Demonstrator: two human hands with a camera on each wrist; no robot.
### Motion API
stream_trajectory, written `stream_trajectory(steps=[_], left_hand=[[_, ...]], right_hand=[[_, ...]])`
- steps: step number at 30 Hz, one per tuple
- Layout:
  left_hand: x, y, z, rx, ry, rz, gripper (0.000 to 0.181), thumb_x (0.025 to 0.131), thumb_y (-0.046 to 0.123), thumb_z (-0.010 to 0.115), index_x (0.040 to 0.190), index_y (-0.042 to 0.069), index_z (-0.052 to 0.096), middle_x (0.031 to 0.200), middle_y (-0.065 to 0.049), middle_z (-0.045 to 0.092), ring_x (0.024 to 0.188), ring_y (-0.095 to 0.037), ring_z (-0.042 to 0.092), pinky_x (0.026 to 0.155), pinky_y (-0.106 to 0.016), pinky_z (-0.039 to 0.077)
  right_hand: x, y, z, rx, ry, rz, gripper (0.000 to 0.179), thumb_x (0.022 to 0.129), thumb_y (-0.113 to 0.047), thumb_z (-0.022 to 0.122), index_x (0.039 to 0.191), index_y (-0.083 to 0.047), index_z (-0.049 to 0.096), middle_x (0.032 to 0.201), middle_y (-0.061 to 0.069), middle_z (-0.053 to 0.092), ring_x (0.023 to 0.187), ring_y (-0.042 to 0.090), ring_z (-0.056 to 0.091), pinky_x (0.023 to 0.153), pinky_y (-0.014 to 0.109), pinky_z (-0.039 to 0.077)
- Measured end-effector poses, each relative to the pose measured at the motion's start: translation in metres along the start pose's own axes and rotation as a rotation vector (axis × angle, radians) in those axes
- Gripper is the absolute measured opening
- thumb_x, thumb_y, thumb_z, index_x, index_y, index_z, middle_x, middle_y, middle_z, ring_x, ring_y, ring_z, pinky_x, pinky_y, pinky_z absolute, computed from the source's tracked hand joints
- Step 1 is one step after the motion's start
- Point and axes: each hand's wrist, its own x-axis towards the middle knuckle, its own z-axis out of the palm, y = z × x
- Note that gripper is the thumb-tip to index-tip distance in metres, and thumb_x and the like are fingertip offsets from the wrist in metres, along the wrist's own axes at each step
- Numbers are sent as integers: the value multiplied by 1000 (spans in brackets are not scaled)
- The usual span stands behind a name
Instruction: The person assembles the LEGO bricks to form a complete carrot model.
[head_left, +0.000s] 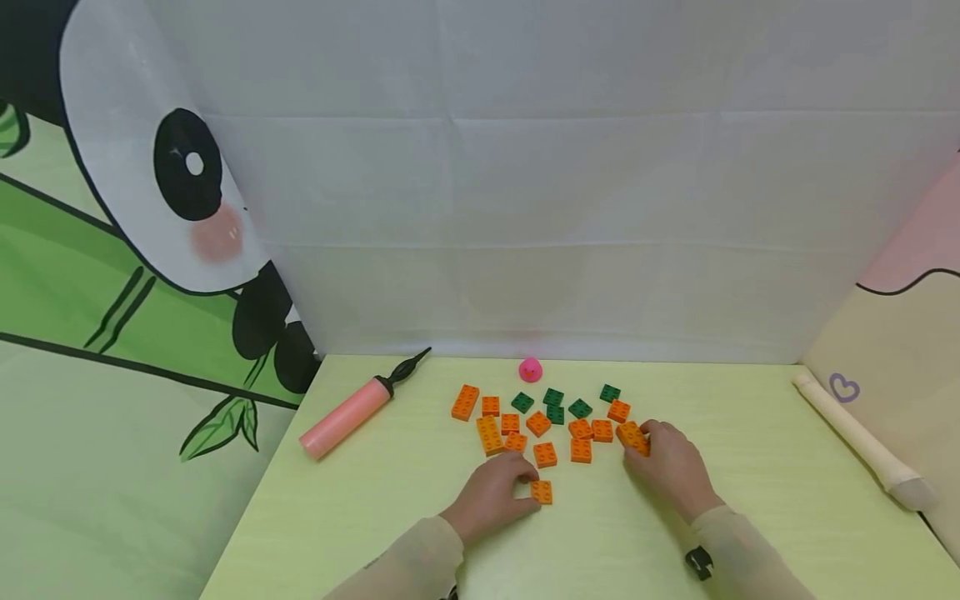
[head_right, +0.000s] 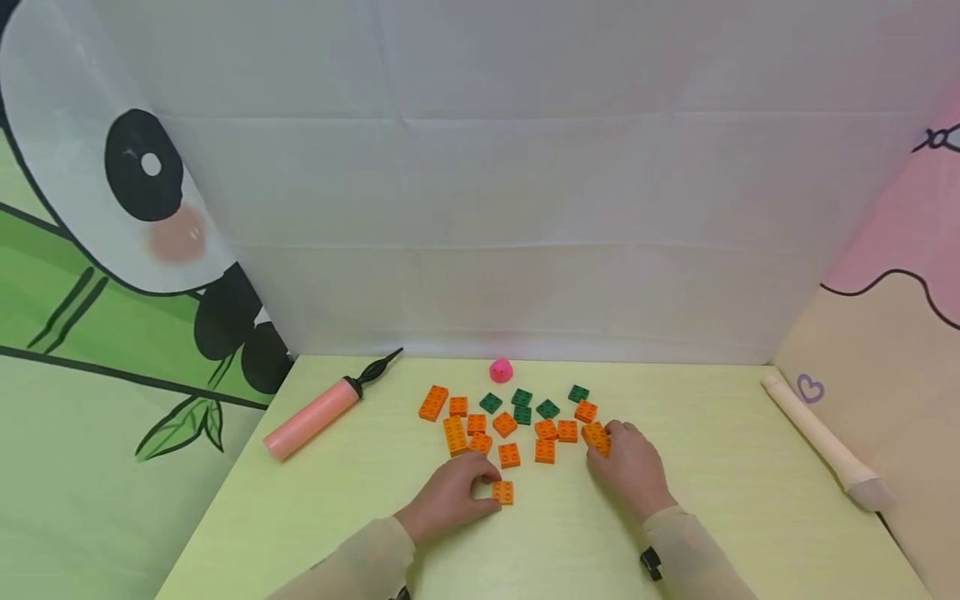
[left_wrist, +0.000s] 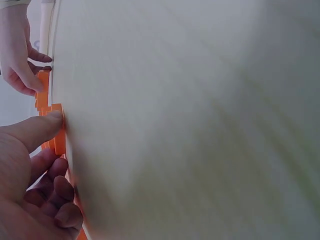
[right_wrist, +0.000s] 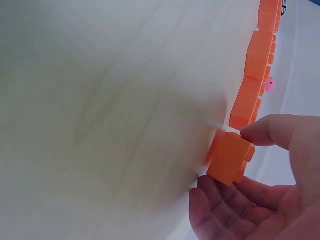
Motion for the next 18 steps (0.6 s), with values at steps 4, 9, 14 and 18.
stream_trajectory(steps=[4,9,14,18], left_hand=[[-2,-3,-4,-26,4,-14,25,87,29,87,107,19,76,105,13,63,95,-7,57,94,-31,51],[-4,-9,-7,-26,13,-29,24,88,29,86,108,21,75,109,13,64,102,-10,58,98,-35,50],[-3,-15,-10,-34,18,-48,25,88,29,86,109,20,76,110,12,64,102,-10,56,97,-34,50],[-4,-16,-13,-49,22,-48,26,88,27,86,110,19,76,111,11,64,100,-10,57,96,-34,51]], right_hand=[[-3,2,-2,4,12,-7,48,91,-23,73,122,13,62,102,18,65,82,29,60,78,52,55],[-5,1,-6,2,35,-32,48,92,-26,74,123,11,63,98,14,63,79,26,56,73,45,53],[-8,-3,-9,9,74,-70,48,92,-24,76,125,8,64,107,16,63,87,28,59,81,49,55],[-11,-9,-14,23,122,-140,45,92,-20,76,126,7,64,116,18,63,95,31,62,88,53,56]])
